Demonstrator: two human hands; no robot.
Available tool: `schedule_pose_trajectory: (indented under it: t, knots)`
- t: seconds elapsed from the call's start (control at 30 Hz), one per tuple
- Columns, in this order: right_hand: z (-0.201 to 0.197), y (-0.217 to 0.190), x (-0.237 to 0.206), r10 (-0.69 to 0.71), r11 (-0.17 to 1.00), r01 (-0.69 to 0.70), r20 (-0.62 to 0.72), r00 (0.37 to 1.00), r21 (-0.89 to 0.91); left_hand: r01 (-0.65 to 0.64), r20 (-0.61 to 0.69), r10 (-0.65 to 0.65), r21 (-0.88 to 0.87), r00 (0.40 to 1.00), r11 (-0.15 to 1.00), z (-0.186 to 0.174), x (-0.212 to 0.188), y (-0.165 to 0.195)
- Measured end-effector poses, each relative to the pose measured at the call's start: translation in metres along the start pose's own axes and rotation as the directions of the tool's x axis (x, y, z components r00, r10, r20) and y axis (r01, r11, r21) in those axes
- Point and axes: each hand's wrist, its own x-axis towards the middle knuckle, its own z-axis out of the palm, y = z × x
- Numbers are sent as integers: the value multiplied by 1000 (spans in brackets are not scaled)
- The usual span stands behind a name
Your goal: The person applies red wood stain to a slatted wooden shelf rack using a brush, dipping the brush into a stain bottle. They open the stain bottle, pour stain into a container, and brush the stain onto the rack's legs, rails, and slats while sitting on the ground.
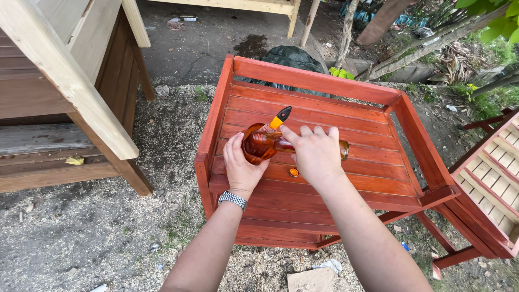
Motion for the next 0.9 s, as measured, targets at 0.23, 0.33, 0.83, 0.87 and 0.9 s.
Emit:
schedule_pose_trajectory:
  t: [0.23, 0.33, 0.83, 0.87, 0.9]
  knots:
    - [-2, -3, 4, -9, 1000, 9, -5, 1000, 2, 16, 12, -16, -9, 1000, 1000, 1, -1, 0]
    - [-4, -3, 4, -9, 1000, 9, -6, 1000, 7, 17, 13, -17, -9, 1000, 1000, 1, -1, 0]
    - [-5, 3, -3, -3, 999, 5, 50, 999, -37, 33, -1, -33, 7, 999, 999, -1, 0, 4]
    - [-5, 2, -3, -3, 999, 5, 52, 999, -34, 34, 2, -34, 4, 999, 999, -1, -1, 5]
    - [-5, 1, -3, -3, 1000, 4, 53, 999, -31, 34, -1, -34, 4, 999, 999, -1, -1, 5]
